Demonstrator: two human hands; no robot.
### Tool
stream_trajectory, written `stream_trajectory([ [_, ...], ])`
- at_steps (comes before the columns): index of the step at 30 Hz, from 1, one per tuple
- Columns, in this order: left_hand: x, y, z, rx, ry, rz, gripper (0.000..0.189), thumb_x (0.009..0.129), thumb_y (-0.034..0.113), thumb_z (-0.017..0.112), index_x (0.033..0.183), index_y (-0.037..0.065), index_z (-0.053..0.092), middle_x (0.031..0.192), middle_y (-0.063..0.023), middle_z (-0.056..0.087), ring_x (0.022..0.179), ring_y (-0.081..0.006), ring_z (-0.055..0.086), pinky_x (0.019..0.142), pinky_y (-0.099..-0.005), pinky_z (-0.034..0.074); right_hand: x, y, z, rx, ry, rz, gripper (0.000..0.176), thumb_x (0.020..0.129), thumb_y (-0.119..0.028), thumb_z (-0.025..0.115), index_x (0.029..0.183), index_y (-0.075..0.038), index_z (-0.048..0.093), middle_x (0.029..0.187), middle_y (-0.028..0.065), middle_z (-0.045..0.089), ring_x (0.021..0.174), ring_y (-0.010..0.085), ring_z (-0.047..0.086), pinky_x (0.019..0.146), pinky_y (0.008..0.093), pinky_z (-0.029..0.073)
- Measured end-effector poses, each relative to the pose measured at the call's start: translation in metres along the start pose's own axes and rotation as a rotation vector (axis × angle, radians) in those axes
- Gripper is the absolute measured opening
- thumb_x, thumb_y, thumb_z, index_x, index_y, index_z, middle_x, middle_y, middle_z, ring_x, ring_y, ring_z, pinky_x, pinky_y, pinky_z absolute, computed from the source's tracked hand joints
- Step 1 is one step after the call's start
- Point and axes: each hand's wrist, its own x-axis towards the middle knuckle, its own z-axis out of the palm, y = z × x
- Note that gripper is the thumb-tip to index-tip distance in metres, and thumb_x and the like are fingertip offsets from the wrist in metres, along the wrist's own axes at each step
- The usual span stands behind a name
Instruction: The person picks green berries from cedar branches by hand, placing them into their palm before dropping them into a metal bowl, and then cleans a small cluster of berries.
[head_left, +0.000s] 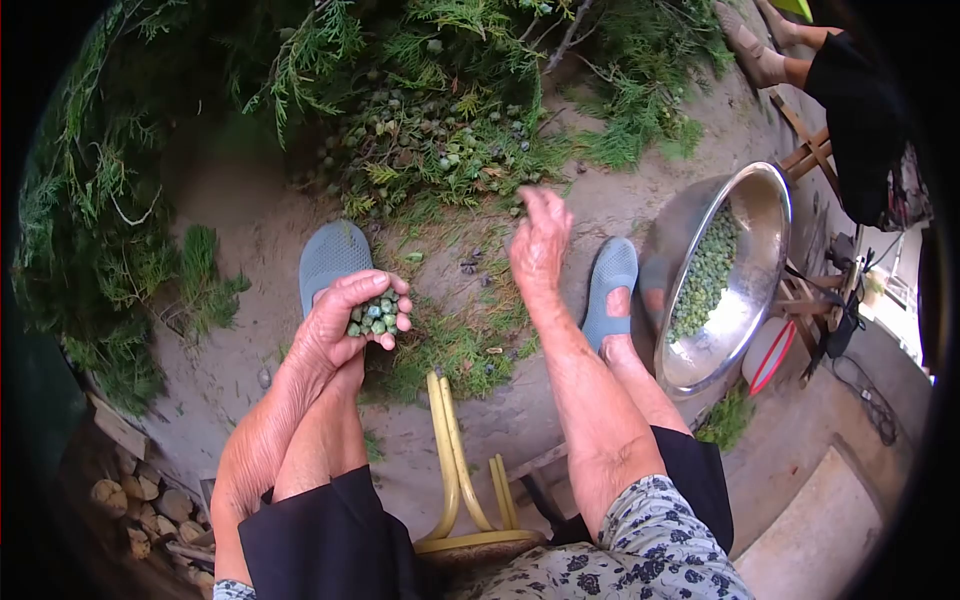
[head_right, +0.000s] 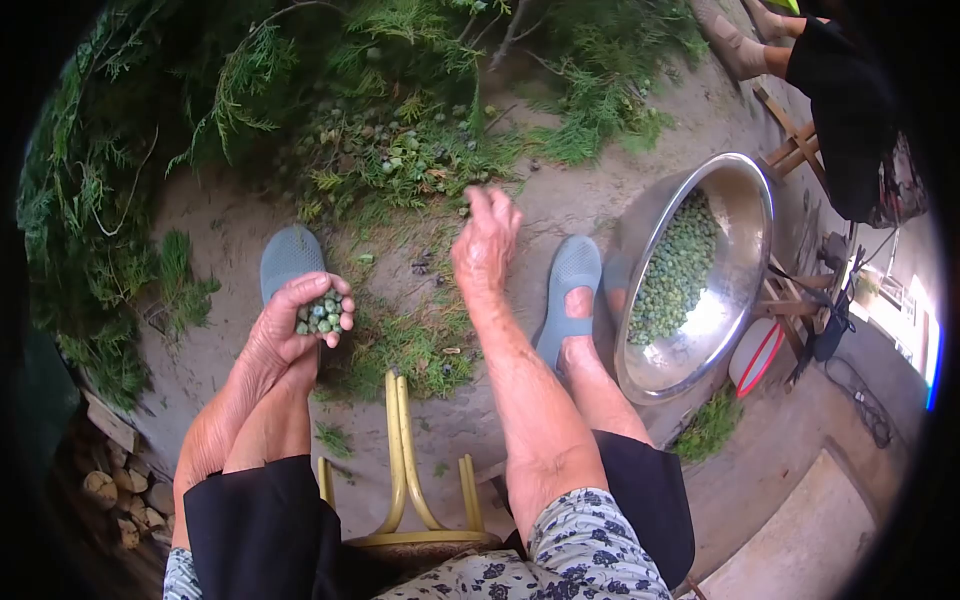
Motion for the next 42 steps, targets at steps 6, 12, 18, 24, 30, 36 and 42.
stream_trajectory([
  [6, 0.001, -0.001, -0.002, 0.020, 0.015, -0.010, 0.024, 0.088, 0.020, 0.059, 0.095, -0.003, 0.060, 0.082, -0.0150, 0.064, 0.068, -0.0230, 0.067, 0.047, -0.0300, 0.057, -0.030, 0.002, -0.021, 0.263, -0.001, 0.205, 0.026, 0.077, 0.009, 0.053, 0.098, -0.001, 0.064, 0.098, 0.0152, 0.059, 0.094, 0.0277, 0.057, 0.084, 0.0334, 0.046],
  [12, 0.001, 0.000, -0.002, -0.011, 0.001, -0.005, 0.024, 0.088, 0.020, 0.059, 0.095, -0.003, 0.060, 0.082, -0.0154, 0.064, 0.068, -0.0234, 0.067, 0.048, -0.0303, 0.057, -0.036, 0.005, -0.015, 0.322, -0.091, 0.322, 0.020, 0.076, 0.004, 0.061, 0.096, 0.000, 0.063, 0.093, 0.0097, 0.059, 0.078, 0.0193, 0.059, 0.072, 0.0293, 0.048],
  [18, -0.001, 0.000, -0.001, -0.011, 0.000, -0.001, 0.023, 0.089, 0.019, 0.058, 0.095, -0.002, 0.060, 0.083, -0.0151, 0.064, 0.069, -0.0232, 0.067, 0.049, -0.0302, 0.057, -0.042, 0.003, -0.002, 0.276, -0.111, 0.242, 0.026, 0.071, 0.002, 0.068, 0.097, -0.002, 0.062, 0.079, 0.0094, 0.057, 0.067, 0.0214, 0.056, 0.065, 0.0324, 0.048],
  [24, 0.001, 0.000, 0.002, 0.031, 0.055, 0.001, 0.019, 0.086, 0.015, 0.060, 0.095, -0.002, 0.060, 0.085, -0.0141, 0.064, 0.070, -0.0222, 0.066, 0.048, -0.0288, 0.055, -0.047, -0.060, -0.041, 0.660, -0.220, 0.526, 0.024, 0.075, -0.002, 0.070, 0.097, -0.001, 0.064, 0.081, 0.0069, 0.063, 0.068, 0.0126, 0.058, 0.061, 0.0253, 0.046],
  [30, 0.002, 0.000, 0.001, 0.093, 0.037, -0.011, 0.022, 0.086, 0.010, 0.061, 0.104, -0.002, 0.060, 0.087, -0.0115, 0.064, 0.072, -0.0180, 0.066, 0.053, -0.0264, 0.058, -0.053, -0.106, -0.044, 0.784, -0.397, 0.291, 0.023, 0.077, 0.001, 0.067, 0.100, -0.001, 0.067, 0.089, 0.0045, 0.062, 0.073, 0.0099, 0.057, 0.063, 0.0231, 0.047],
  [36, 0.006, -0.003, 0.002, 0.149, 0.031, -0.018, 0.022, 0.085, 0.010, 0.063, 0.103, -0.003, 0.062, 0.085, -0.0102, 0.065, 0.070, -0.0156, 0.065, 0.050, -0.0248, 0.057, -0.049, -0.116, -0.045, 0.629, -0.386, 0.141, 0.025, 0.076, 0.004, 0.065, 0.101, -0.001, 0.067, 0.082, 0.0070, 0.061, 0.072, 0.0125, 0.059, 0.062, 0.0255, 0.048],
  [42, 0.005, -0.004, -0.001, 0.213, 0.044, -0.029, 0.015, 0.084, 0.009, 0.063, 0.094, -0.002, 0.062, 0.081, -0.0104, 0.065, 0.065, -0.0159, 0.065, 0.048, -0.0244, 0.055, -0.053, -0.110, -0.046, 0.919, -0.489, 0.385, 0.026, 0.077, 0.004, 0.063, 0.102, -0.002, 0.066, 0.081, 0.0080, 0.061, 0.070, 0.0145, 0.061, 0.062, 0.0251, 0.047],
])
